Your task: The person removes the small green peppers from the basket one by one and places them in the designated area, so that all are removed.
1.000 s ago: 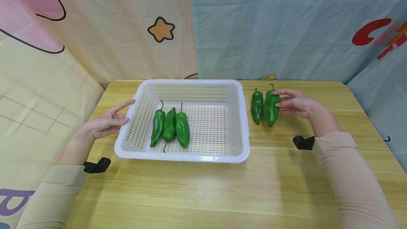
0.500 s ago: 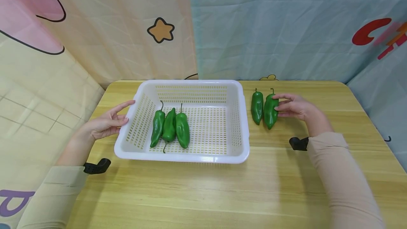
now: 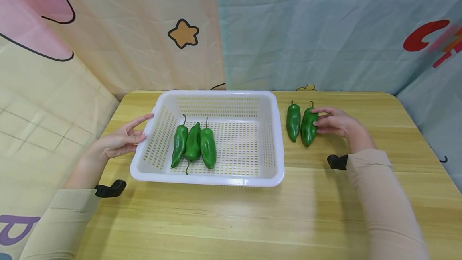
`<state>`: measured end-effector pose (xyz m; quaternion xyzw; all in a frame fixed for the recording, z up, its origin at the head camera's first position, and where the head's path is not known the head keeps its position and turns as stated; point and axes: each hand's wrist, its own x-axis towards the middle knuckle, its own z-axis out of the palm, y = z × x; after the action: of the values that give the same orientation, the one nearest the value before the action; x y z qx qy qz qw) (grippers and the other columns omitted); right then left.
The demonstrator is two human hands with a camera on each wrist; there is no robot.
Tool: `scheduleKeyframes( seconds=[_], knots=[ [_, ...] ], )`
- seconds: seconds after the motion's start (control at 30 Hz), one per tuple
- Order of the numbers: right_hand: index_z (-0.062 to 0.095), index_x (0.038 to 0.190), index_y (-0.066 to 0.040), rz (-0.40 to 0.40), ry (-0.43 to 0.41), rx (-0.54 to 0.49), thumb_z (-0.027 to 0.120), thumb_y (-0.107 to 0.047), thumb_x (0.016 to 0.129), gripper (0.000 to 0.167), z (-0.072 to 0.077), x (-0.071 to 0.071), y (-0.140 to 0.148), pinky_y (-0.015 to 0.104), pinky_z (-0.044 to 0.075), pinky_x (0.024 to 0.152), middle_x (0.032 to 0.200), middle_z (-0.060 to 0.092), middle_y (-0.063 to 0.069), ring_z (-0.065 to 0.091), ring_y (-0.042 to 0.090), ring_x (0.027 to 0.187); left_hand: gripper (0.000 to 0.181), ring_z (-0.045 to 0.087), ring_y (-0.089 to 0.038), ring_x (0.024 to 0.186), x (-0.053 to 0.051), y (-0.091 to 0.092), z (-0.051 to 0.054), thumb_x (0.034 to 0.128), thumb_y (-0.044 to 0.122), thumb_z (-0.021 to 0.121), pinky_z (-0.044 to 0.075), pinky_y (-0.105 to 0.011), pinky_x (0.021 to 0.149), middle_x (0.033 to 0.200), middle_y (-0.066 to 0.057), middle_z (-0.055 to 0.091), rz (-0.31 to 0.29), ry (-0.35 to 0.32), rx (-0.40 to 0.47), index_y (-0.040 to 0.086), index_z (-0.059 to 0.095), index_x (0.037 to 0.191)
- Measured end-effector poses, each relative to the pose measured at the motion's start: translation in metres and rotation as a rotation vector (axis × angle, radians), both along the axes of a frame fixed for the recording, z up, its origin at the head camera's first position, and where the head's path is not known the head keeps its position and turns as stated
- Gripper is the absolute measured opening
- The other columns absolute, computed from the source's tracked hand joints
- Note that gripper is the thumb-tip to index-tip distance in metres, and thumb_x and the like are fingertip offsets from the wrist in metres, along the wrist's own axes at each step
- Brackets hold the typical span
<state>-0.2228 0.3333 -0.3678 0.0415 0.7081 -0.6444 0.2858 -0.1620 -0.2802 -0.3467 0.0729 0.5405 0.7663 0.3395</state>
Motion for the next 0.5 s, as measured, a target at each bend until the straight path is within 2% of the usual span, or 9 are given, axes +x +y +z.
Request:
scheduleKeyframes(
  seconds=[0.5],
  knots=[
    [0.064, 0.093, -0.035, -0.013, 0.001, 0.009, 0.057, 0.007, 0.088, 0.043, -0.0070, -0.0090, -0.0025, 0.029, 0.054, 0.075, 0.092, 0.060, -0.007, 0.063, 0.012, 0.082, 0.062, 0.063, -0.026, 0.099, 0.0004, 0.0007, -0.0005, 0.0931, -0.007, 0.048, 0.053, -0.042, 0.081, 0.109, -0.014, 0.062, -0.007, 0.004, 0.013, 0.022, 0.023, 0.142]
  ],
)
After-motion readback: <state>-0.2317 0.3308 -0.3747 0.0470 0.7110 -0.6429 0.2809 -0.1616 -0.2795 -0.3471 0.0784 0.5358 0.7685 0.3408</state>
